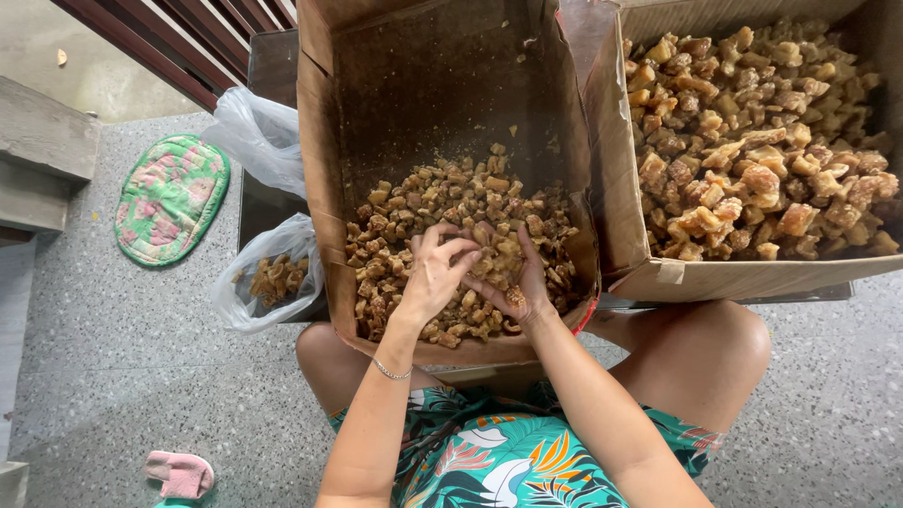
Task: The person sits on the floor and sorts small, brown, cubed food items by hand. They scoop handfuls from a large cardboard box and transfer them into a smaller cardboard box positioned between their legs.
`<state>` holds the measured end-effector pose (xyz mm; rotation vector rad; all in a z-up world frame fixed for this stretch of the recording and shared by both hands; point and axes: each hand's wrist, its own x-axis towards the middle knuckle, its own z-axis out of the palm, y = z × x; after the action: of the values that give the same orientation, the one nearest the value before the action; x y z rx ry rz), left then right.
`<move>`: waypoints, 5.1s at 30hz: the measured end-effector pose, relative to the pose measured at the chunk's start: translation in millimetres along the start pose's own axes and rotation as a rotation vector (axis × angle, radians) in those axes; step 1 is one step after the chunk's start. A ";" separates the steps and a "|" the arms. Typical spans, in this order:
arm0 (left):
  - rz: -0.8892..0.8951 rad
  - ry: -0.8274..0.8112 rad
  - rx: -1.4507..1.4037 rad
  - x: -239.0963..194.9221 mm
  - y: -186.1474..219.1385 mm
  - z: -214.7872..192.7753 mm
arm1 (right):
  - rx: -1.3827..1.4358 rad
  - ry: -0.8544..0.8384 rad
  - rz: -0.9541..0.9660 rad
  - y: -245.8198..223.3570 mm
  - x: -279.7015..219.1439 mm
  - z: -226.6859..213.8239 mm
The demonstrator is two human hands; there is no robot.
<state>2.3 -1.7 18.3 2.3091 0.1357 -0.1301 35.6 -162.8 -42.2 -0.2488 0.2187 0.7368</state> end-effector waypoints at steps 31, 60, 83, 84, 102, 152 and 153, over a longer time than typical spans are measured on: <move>-0.286 0.793 0.019 -84.3 -248.5 -130.7 | -0.106 0.130 0.009 -1.4 6.3 -22.4; 0.039 0.011 -0.558 -10.6 -20.4 -4.0 | -0.180 0.135 -0.016 -0.5 -4.0 6.8; 0.130 0.506 0.048 -30.0 -100.9 34.0 | -0.035 0.343 -0.120 -8.9 -5.3 29.4; 0.136 0.508 0.060 -26.6 -102.5 32.8 | 0.015 0.229 -0.149 -20.7 -7.3 46.8; 0.133 0.521 0.046 -26.1 -105.3 26.0 | -1.380 0.482 -1.070 -232.2 -92.9 76.7; 0.052 -0.078 0.412 9.3 -57.7 25.5 | -1.804 0.392 -0.493 -25.2 -61.6 9.6; -0.063 -0.104 0.243 4.0 -52.8 19.6 | -1.770 0.369 -0.421 -27.8 -56.2 12.1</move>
<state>-2.2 19.7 -33.8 2.5348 0.1457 -0.3138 15.4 -214.6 -10.8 -2.0508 -0.2064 0.2648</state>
